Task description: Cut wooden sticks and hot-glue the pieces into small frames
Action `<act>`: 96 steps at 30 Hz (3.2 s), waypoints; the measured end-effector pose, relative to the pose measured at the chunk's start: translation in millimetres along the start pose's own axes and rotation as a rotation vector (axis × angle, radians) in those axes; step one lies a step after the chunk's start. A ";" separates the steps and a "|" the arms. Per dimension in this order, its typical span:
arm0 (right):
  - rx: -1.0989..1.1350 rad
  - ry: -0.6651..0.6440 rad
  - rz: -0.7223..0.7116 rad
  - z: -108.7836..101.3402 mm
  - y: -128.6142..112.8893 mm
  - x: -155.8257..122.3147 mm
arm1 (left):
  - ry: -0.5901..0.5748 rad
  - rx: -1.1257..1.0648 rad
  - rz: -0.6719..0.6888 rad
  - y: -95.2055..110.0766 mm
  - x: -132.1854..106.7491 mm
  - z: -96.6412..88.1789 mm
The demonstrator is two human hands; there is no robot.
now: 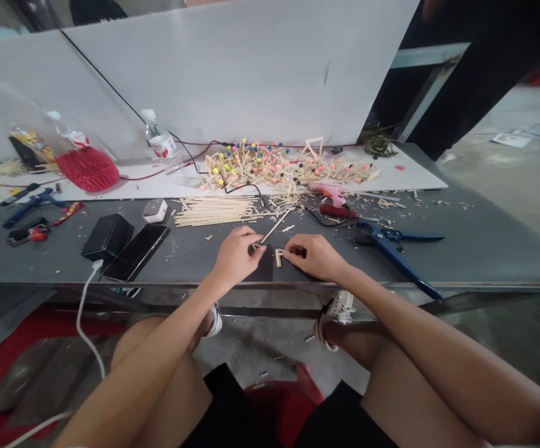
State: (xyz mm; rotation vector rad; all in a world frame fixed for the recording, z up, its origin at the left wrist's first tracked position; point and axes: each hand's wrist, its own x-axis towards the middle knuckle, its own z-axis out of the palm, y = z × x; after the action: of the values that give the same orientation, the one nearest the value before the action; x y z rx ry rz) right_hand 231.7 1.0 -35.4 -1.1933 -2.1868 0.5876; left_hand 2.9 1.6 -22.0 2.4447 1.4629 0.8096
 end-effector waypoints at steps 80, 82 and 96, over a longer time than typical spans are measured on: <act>0.929 0.140 0.141 -34.5 -64.4 -1.0 | -0.096 -1.351 -0.190 55.5 -3.1 -15.5; 0.918 0.137 0.142 -34.8 -64.7 -0.9 | -0.096 -1.343 -0.198 55.4 -3.5 -15.6; 0.854 0.126 0.111 -35.0 -62.6 -1.4 | -0.085 -1.260 -0.212 55.7 -4.2 -18.3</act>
State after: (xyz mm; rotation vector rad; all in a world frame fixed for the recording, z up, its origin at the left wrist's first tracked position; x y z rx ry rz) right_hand 217.7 -28.1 28.7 -0.8373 -1.4852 1.2825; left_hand 33.9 -32.1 14.9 1.3171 0.7235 1.0798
